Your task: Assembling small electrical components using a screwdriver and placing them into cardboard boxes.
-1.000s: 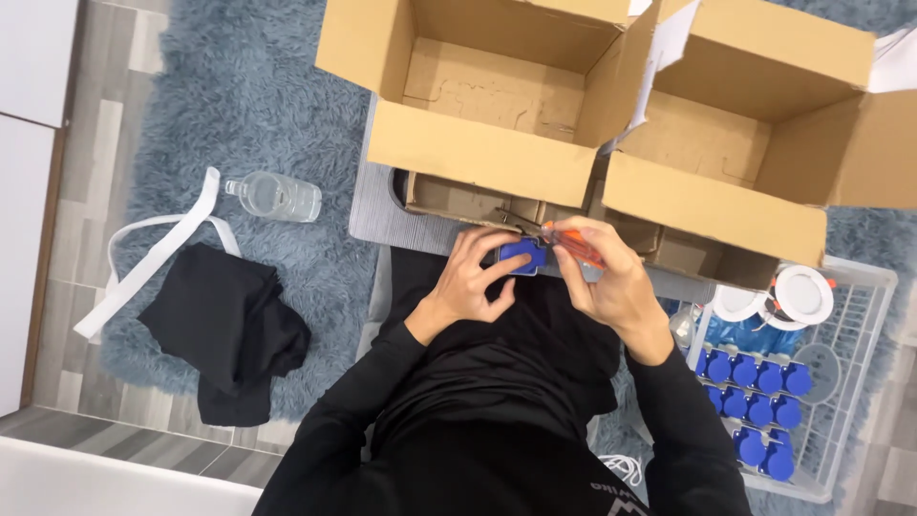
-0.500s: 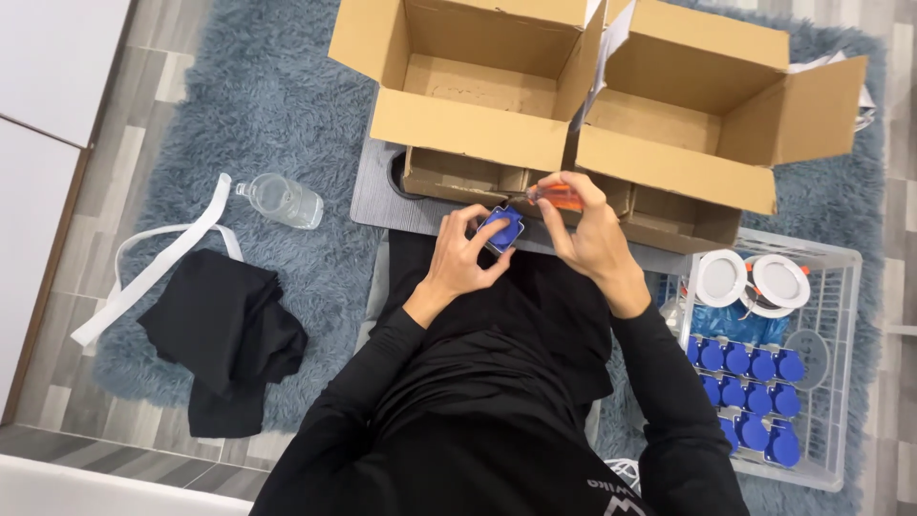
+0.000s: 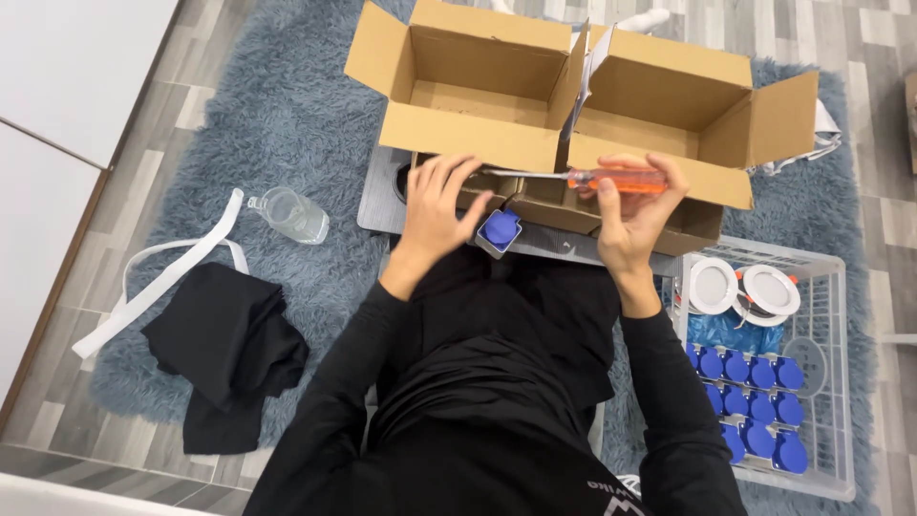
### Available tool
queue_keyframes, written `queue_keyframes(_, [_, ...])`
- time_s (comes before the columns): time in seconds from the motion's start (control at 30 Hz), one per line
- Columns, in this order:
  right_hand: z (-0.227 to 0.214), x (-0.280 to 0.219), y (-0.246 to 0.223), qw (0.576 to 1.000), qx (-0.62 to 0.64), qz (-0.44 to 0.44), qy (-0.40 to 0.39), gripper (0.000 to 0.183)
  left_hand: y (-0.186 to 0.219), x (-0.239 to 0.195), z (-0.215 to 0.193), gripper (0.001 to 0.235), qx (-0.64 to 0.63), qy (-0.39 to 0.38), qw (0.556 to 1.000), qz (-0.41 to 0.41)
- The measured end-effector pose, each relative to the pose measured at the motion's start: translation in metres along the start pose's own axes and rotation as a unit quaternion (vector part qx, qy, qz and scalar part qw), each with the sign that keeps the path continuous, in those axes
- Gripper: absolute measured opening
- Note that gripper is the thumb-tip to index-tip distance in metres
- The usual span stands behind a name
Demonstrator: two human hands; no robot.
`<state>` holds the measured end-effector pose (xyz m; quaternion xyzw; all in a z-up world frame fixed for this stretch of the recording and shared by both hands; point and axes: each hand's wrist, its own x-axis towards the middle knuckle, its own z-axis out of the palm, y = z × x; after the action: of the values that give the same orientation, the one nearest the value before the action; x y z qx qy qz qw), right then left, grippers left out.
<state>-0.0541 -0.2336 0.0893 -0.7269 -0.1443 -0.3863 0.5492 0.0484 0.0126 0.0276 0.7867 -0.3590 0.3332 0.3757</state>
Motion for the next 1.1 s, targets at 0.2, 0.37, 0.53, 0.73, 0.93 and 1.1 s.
queue_keyframes(0.2, [0.002, 0.003, 0.004, 0.999, 0.03, -0.01, 0.033, 0.051, -0.027, 0.006, 0.01, 0.024, 0.025, -0.047, 0.998, 0.036])
queue_keyframes(0.37, [0.001, 0.005, 0.007, 0.998, 0.036, -0.007, 0.043, 0.05, -0.031, 0.007, 0.009, 0.015, -0.056, -0.036, 0.998, -0.006])
queue_keyframes(0.53, [-0.004, 0.007, 0.005, 0.998, 0.032, -0.008, 0.053, 0.049, -0.03, 0.011, 0.006, 0.014, -0.155, -0.028, 0.986, -0.061])
queue_keyframes(0.73, [-0.005, 0.012, -0.003, 0.997, 0.044, -0.003, 0.068, 0.049, -0.023, 0.016, -0.002, 0.016, -0.297, -0.018, 0.944, -0.143])
queue_keyframes(0.93, [-0.01, 0.01, 0.0, 0.996, 0.058, -0.002, 0.072, 0.049, -0.025, 0.011, 0.004, 0.018, -0.362, -0.01, 0.915, -0.177])
queue_keyframes(1.1, [-0.016, 0.01, 0.004, 0.994, 0.087, 0.003, 0.067, 0.051, -0.019, 0.016, -0.001, 0.019, -0.398, -0.004, 0.9, -0.178])
